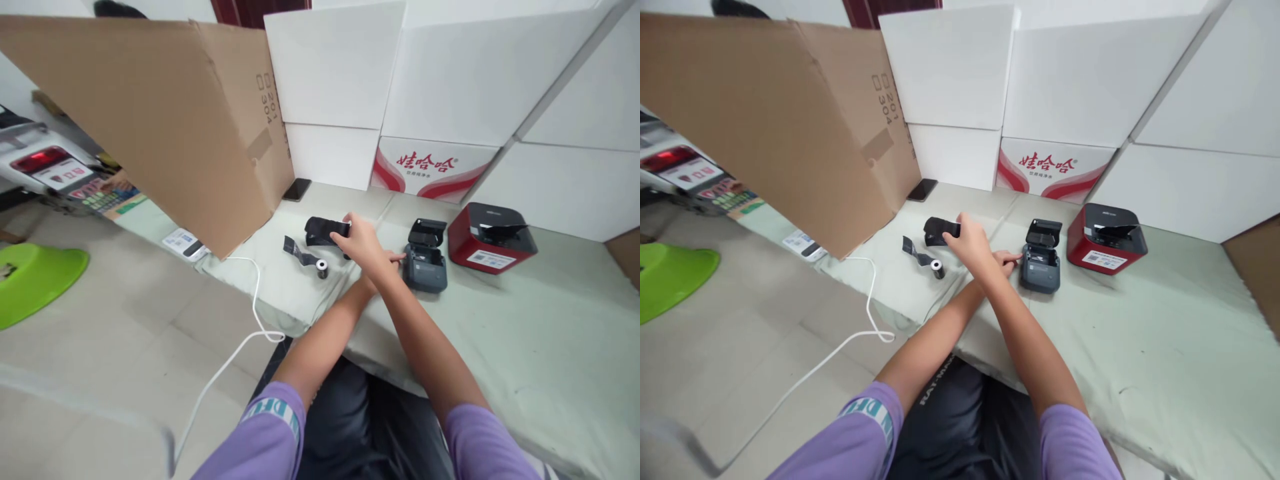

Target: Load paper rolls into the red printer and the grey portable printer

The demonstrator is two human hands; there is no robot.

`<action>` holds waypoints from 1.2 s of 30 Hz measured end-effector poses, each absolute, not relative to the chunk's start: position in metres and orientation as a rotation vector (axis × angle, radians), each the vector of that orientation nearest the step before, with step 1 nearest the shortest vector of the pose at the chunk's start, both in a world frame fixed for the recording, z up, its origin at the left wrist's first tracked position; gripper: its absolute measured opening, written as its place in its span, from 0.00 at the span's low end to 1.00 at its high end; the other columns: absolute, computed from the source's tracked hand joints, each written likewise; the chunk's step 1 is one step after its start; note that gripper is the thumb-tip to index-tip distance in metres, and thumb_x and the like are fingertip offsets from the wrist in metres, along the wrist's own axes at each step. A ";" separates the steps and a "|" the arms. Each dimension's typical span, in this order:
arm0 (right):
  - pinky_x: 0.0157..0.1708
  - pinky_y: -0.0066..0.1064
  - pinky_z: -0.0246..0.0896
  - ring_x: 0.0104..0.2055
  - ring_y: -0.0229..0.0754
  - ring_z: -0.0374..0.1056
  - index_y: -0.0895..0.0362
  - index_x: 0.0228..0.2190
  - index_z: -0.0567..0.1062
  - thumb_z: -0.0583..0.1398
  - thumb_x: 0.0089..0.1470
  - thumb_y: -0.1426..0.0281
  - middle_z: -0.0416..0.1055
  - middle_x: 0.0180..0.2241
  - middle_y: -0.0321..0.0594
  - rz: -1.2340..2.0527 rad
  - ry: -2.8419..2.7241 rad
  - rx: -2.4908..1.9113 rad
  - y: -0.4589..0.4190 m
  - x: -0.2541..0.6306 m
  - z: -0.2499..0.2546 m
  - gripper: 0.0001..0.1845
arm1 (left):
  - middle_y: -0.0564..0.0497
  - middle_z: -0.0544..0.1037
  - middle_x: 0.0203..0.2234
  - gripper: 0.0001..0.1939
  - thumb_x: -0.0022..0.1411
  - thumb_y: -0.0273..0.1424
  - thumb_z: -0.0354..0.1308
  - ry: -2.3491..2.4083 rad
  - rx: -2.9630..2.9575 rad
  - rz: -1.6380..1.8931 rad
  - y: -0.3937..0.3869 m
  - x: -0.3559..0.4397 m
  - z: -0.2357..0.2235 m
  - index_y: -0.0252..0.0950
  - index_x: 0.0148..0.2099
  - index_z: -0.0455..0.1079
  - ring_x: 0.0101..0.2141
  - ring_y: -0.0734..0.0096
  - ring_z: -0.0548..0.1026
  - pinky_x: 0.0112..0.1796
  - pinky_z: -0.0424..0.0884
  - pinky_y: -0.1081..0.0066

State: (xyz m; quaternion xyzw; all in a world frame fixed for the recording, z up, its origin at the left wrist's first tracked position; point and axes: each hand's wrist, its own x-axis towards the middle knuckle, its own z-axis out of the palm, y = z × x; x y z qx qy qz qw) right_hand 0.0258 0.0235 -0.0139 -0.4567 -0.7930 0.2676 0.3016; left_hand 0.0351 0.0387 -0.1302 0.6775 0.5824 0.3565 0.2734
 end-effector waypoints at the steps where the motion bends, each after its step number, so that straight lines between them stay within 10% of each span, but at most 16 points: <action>1: 0.34 0.32 0.59 0.31 0.44 0.67 0.55 0.44 0.70 0.61 0.55 0.63 0.71 0.29 0.37 0.708 -2.112 -1.211 0.023 0.027 -0.015 0.16 | 0.45 0.83 0.48 0.20 0.68 0.23 0.54 1.537 1.837 0.956 0.040 0.035 -0.131 0.34 0.59 0.77 0.47 0.68 0.78 0.56 0.70 0.73; 20: 0.41 0.37 0.63 0.44 0.53 0.75 0.53 0.55 0.66 0.59 0.63 0.64 0.78 0.45 0.51 0.483 -2.490 -1.188 0.000 0.009 -0.030 0.20 | 0.53 0.84 0.48 0.24 0.66 0.22 0.52 1.581 1.884 0.897 0.029 0.029 -0.111 0.45 0.57 0.79 0.50 0.63 0.79 0.56 0.71 0.66; 36: 0.45 0.36 0.66 0.48 0.53 0.76 0.56 0.45 0.82 0.59 0.62 0.71 0.80 0.43 0.51 0.604 -2.585 -1.144 0.018 0.017 -0.037 0.13 | 0.48 0.82 0.52 0.23 0.66 0.22 0.54 1.628 1.846 0.832 0.030 0.032 -0.107 0.40 0.59 0.78 0.51 0.60 0.79 0.56 0.71 0.67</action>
